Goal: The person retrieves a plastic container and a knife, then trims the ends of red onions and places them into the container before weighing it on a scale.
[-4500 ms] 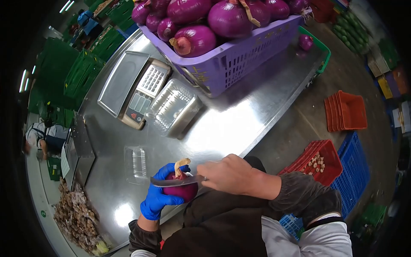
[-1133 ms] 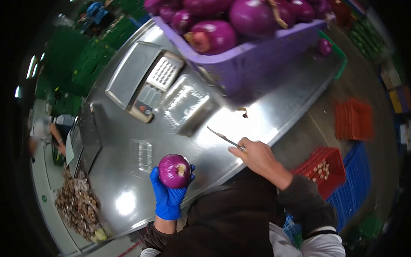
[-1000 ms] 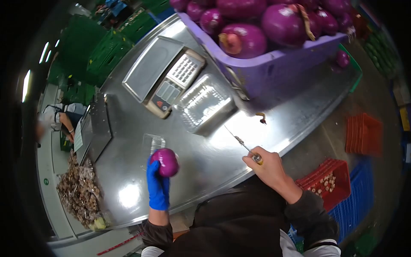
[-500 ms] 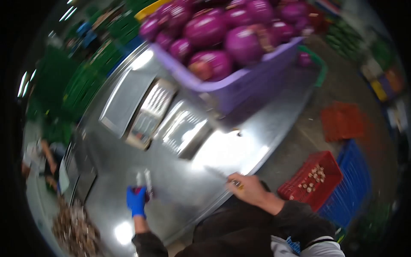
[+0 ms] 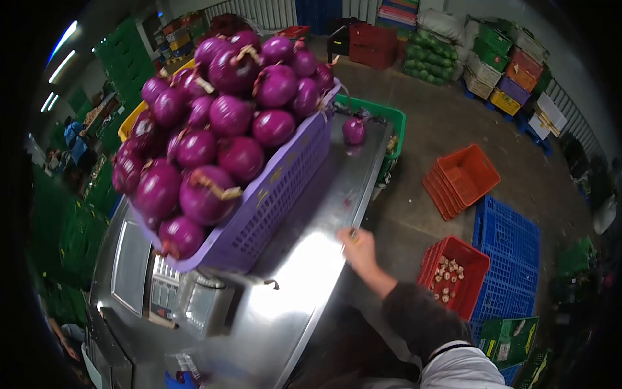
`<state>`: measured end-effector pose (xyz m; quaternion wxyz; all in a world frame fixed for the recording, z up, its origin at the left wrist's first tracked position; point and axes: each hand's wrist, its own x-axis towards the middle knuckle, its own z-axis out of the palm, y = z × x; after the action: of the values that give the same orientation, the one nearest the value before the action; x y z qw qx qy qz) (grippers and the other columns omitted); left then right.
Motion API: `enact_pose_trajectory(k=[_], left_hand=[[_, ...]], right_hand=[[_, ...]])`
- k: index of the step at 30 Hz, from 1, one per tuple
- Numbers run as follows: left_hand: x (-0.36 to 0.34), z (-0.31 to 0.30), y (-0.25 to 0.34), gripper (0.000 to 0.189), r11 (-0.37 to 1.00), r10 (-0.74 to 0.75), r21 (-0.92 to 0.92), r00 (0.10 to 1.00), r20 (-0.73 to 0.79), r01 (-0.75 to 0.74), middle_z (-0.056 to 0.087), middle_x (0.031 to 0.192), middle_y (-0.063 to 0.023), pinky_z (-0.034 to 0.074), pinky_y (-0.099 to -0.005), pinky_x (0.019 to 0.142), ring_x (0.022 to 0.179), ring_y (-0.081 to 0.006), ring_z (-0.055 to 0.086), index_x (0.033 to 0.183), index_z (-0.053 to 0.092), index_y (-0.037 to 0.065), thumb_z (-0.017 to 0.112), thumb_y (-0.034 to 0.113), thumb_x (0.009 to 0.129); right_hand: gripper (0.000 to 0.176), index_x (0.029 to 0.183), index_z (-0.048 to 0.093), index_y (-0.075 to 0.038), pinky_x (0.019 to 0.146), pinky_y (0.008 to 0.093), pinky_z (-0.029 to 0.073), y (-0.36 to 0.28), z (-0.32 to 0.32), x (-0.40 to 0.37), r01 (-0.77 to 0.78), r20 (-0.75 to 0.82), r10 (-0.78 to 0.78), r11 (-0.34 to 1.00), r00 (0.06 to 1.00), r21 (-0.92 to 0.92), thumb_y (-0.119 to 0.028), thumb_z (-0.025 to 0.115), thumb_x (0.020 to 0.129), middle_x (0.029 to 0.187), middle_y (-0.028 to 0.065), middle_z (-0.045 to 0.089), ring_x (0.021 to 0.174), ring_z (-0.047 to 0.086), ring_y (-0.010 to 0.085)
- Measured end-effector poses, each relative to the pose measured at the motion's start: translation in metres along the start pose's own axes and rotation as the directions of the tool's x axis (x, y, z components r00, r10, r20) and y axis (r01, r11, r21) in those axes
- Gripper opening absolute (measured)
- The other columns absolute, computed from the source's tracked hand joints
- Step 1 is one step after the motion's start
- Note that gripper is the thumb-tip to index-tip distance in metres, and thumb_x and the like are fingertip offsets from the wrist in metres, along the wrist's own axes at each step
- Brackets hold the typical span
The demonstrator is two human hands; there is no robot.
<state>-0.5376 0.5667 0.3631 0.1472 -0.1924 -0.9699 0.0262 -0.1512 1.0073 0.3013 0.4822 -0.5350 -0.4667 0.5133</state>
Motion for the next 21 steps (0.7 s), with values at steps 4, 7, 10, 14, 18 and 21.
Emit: enact_pose_trajectory(k=[4,7,10,14,18,21], left_hand=[[-0.008,-0.037,0.069,0.064,0.963,-0.073,-0.266,0.99,-0.124,0.038,0.064,0.097,-0.0237,0.05,-0.0461,0.076,0.087,-0.0389,0.061,0.111,0.059,-0.007,0.075,0.044,0.077],[-0.008,-0.046,0.097,0.058,0.953,-0.074,-0.302,0.982,-0.175,0.018,0.065,0.098,-0.0232,0.052,-0.0442,0.079,0.087,-0.0367,0.062,0.111,0.058,-0.008,0.075,0.038,0.08],[-0.013,-0.053,0.105,0.052,0.818,-0.007,-0.574,0.999,-0.053,-0.025,0.066,0.101,-0.0216,0.053,-0.04,0.081,0.089,-0.0313,0.064,0.113,0.057,-0.008,0.072,0.032,0.084],[-0.013,-0.075,0.137,0.045,0.79,-0.069,-0.613,0.997,-0.044,0.028,0.067,0.101,-0.0176,0.054,-0.0352,0.081,0.089,-0.0254,0.065,0.115,0.055,-0.009,0.071,0.022,0.087],[-0.012,-0.1,0.168,0.039,0.688,-0.107,-0.721,0.994,0.013,0.083,0.067,0.099,-0.0155,0.054,-0.0335,0.081,0.087,-0.023,0.064,0.115,0.055,-0.009,0.07,0.016,0.088],[-0.011,-0.084,0.174,0.04,0.692,-0.008,-0.707,0.978,-0.207,-0.144,0.067,0.1,-0.0161,0.054,-0.0324,0.079,0.086,-0.0223,0.064,0.115,0.055,-0.008,0.07,0.017,0.088]], right_hand=[[0.015,0.092,0.063,-0.007,0.035,0.0243,0.034,-0.022,-0.032,0.176,0.091,-0.232,-0.067,0.991,0.97,0.095,-0.018,0.071,0.085,0.058,-0.0032,0.048,0.04,0.043,0.007],[0.031,0.107,0.06,-0.007,0.037,0.0252,0.036,-0.019,-0.041,0.283,0.141,-0.281,-0.132,0.99,0.95,0.011,-0.012,0.074,0.08,0.068,-0.0038,0.052,0.045,0.045,0.0073],[0.054,0.114,0.063,-0.01,0.075,0.0344,0.051,-0.006,-0.04,0.36,0.138,-0.339,-0.241,0.944,0.909,-0.299,-0.02,0.083,0.065,0.084,0.0073,0.065,0.079,0.063,0.0216],[0.044,0.109,0.069,-0.015,0.066,0.0325,0.051,0.004,-0.032,0.409,0.149,-0.296,-0.421,0.755,0.858,-0.639,-0.021,0.083,0.068,0.088,0.005,0.067,0.067,0.062,0.0166],[0.021,0.092,0.071,-0.01,0.071,0.0346,0.051,-0.017,-0.034,0.392,0.139,-0.303,-0.39,0.782,0.87,-0.607,-0.024,0.076,0.077,0.08,0.0108,0.07,0.072,0.066,0.024],[0.016,0.09,0.07,-0.007,0.079,0.0382,0.05,-0.02,-0.042,0.376,0.181,-0.23,-0.37,0.798,0.9,-0.575,-0.02,0.071,0.08,0.089,0.0154,0.069,0.088,0.066,0.032]])
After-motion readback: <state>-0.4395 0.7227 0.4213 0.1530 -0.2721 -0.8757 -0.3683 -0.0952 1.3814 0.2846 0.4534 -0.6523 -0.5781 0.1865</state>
